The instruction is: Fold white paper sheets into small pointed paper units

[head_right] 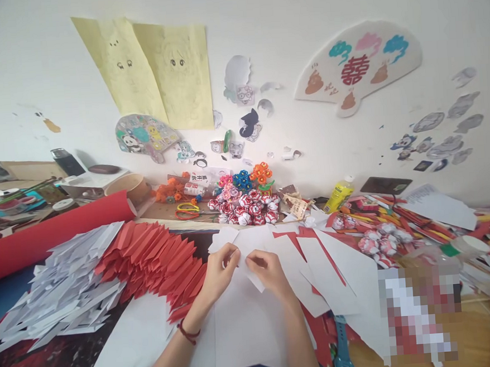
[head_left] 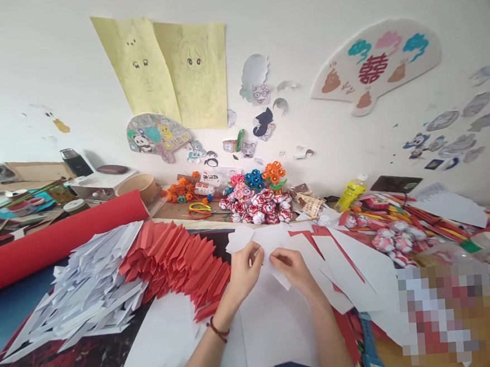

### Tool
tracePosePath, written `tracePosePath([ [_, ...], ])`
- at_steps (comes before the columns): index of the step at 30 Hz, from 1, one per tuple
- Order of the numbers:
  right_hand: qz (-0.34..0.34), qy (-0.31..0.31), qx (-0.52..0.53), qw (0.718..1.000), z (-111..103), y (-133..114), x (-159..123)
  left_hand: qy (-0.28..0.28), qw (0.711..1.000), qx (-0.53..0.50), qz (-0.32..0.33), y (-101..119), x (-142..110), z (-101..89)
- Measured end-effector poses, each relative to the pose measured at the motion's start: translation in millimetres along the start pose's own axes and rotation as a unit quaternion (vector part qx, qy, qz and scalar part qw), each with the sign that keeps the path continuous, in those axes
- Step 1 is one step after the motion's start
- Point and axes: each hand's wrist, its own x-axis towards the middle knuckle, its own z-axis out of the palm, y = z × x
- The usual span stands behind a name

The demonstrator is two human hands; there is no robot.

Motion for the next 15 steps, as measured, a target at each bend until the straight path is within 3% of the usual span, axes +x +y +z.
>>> tracePosePath([
  [10, 0.018, -0.028, 0.0, 0.999, 0, 1, -1, -0.057, 0.998, 0.01, 0.036, 11, -5, -5.3],
  [15, 0.034, -0.027, -0.007, 0.999, -1, 3, -2, -0.011, 0.999, 0.014, 0.04, 11, -6, -11.5],
])
